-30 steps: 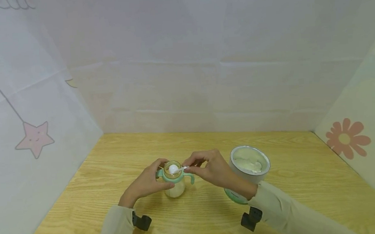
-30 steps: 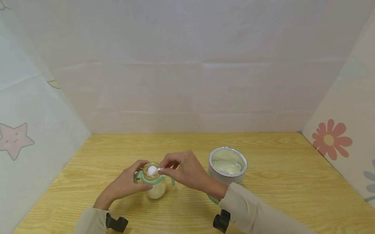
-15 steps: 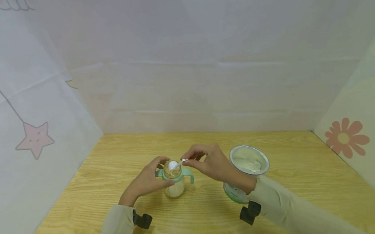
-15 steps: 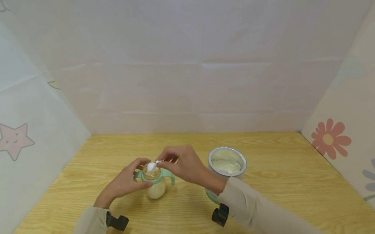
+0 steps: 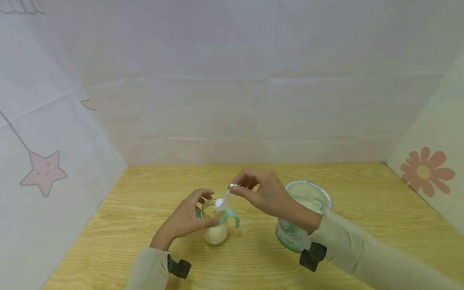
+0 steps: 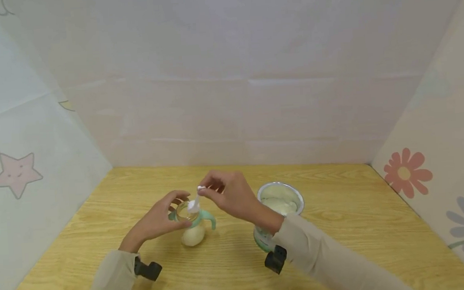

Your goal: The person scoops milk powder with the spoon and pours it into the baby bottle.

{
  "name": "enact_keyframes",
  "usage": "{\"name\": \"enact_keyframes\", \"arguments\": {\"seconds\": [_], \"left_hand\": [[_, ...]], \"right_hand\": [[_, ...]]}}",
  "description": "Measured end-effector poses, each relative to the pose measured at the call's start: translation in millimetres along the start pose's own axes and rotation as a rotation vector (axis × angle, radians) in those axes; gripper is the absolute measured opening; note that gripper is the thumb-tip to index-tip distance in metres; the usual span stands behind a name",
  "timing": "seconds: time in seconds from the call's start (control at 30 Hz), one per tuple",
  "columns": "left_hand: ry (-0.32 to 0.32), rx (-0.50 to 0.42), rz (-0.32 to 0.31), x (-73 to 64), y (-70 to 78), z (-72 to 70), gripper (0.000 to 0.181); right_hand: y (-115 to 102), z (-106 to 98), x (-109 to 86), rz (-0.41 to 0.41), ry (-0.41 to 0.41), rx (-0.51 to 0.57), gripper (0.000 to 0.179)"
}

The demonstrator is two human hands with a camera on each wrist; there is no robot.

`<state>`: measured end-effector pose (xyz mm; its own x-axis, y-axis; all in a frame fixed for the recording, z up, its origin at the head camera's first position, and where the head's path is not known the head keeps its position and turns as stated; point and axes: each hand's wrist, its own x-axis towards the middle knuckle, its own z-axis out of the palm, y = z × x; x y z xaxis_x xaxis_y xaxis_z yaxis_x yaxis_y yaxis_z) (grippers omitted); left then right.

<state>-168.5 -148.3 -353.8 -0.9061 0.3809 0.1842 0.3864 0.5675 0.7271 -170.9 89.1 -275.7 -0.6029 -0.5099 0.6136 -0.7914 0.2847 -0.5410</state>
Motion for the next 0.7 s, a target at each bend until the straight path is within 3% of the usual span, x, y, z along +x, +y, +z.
{"name": "enact_keyframes", "arguments": {"seconds": [0.5, 0.7], "left_hand": [[-0.007, 0.022, 0.091, 14.2, 13.9, 6.0, 0.069], [-0.043, 0.012, 0.094, 19.5, 21.1, 6.3, 0.067]], "right_hand": [[10.1, -24.2, -1.1, 0.066, 0.051, -0.048, 0.005], [12.4, -33.9, -3.0, 0.075, 0.065, -0.076, 0.005]]}}
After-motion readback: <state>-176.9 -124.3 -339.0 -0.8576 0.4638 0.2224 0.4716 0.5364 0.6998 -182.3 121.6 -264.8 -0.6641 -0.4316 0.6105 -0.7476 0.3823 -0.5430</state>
